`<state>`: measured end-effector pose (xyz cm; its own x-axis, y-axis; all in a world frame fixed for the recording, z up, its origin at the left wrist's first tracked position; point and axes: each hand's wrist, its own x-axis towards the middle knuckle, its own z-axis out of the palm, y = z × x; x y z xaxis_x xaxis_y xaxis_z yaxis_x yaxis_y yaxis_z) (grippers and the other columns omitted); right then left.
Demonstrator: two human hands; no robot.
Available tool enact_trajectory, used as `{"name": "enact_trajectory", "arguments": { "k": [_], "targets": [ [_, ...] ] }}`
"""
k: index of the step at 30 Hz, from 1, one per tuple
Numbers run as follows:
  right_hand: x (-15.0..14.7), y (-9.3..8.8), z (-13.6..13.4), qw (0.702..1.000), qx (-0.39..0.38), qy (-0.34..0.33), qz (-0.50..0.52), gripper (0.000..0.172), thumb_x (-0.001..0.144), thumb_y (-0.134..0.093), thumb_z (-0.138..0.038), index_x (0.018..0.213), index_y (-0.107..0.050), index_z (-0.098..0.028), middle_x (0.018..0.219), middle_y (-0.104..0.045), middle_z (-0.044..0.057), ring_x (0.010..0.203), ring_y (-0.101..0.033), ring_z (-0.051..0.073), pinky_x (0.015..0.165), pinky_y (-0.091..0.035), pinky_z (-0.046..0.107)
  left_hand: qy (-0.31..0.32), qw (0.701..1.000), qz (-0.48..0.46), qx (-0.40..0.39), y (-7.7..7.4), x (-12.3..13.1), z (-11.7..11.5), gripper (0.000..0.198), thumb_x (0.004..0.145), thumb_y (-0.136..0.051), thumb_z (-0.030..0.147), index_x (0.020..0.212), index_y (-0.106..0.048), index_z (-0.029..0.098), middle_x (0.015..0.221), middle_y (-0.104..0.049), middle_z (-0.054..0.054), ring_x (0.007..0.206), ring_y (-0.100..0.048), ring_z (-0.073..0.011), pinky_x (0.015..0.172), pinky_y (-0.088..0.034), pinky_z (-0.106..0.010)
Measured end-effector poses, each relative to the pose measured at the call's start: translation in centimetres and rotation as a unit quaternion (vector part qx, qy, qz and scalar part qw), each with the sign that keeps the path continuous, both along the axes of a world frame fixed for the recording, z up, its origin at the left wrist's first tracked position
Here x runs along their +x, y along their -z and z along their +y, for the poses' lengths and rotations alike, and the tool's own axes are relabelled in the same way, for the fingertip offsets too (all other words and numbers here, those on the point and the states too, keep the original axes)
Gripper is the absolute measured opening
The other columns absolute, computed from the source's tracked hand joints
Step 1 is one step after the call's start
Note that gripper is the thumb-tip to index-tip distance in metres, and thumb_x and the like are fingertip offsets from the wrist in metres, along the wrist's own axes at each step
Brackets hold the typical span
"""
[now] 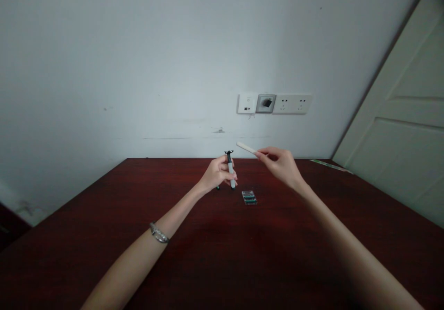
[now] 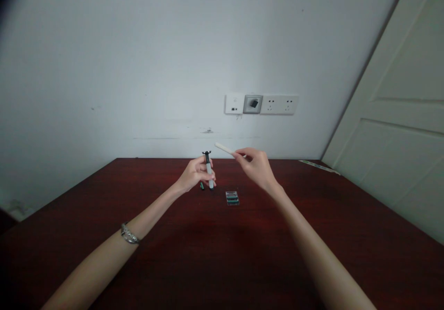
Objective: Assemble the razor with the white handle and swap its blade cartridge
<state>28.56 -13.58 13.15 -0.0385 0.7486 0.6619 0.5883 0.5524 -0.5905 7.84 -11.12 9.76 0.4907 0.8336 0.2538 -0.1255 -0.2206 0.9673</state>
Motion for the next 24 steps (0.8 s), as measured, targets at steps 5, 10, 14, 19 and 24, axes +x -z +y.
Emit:
{"name": "enact_trajectory", "arguments": {
  "k": [5, 10, 14, 19, 24],
  "targets": [
    [-0.6, 0.3, -0.3, 0.981, -0.118, -0.077, 0.132, 0.031, 0.08, -0.055, -0.048, 0.078, -0.056, -0.016, 0.054, -0.056, -0.002, 0.038, -0.045, 0.009, 0.037, -0.036, 0.022, -0.057, 0.998, 0.028, 0.024, 0.4, 0.1, 0.5, 0.033, 0.061, -0.066, 0.013, 0.085, -0.044, 0.017, 0.063, -0.062, 0.001, 0.052, -0.065, -0.0189, 0.043, -0.051, -0.025],
    [-3.7, 1.1, -1.4, 0.952, -0.177, -0.203, 0.145, 0.03, 0.082, -0.052, -0.048, 0.087, -0.05, -0.018, 0.067, -0.063, 0.001, 0.041, -0.052, 0.01, 0.033, -0.041, 0.02, -0.085, 0.994, 0.051, 0.042, 0.8, 0.1, 0.8, 0.032, 0.062, -0.064, 0.012, 0.089, -0.047, 0.016, 0.065, -0.062, 0.0, 0.052, -0.065, -0.0178, 0.043, -0.05, -0.024],
    [-4.2, 2.2, -1.2, 0.948, -0.178, -0.217, 0.15, 0.03, 0.083, -0.051, -0.048, 0.088, -0.051, -0.018, 0.062, -0.061, -0.001, 0.038, -0.051, 0.009, 0.031, -0.041, 0.018, -0.075, 0.995, 0.049, 0.046, 0.7, 0.0, 0.7, 0.033, 0.063, -0.065, 0.013, 0.092, -0.05, 0.015, 0.064, -0.062, 0.0, 0.053, -0.065, -0.0172, 0.046, -0.05, -0.024],
    [-5.2, 4.5, -1.0, 0.946, -0.159, -0.216, 0.185, 0.029, 0.084, -0.051, -0.047, 0.084, -0.05, -0.018, 0.054, -0.055, -0.005, 0.032, -0.044, 0.006, 0.029, -0.035, 0.016, -0.067, 0.997, 0.035, 0.032, 0.6, -0.2, 0.8, 0.033, 0.062, -0.068, 0.016, 0.09, -0.049, 0.015, 0.067, -0.064, -0.001, 0.054, -0.063, -0.0163, 0.047, -0.05, -0.025],
    [-6.8, 5.7, -1.5, 0.948, -0.142, -0.201, 0.2, 0.027, 0.084, -0.052, -0.046, 0.08, -0.05, -0.019, 0.049, -0.052, -0.006, 0.03, -0.043, 0.006, 0.028, -0.032, 0.017, -0.073, 0.996, 0.005, 0.042, 0.6, -0.7, 1.5, 0.033, 0.06, -0.069, 0.014, 0.085, -0.048, 0.015, 0.064, -0.062, 0.002, 0.051, -0.061, -0.0141, 0.047, -0.05, -0.024]
  ]
}}
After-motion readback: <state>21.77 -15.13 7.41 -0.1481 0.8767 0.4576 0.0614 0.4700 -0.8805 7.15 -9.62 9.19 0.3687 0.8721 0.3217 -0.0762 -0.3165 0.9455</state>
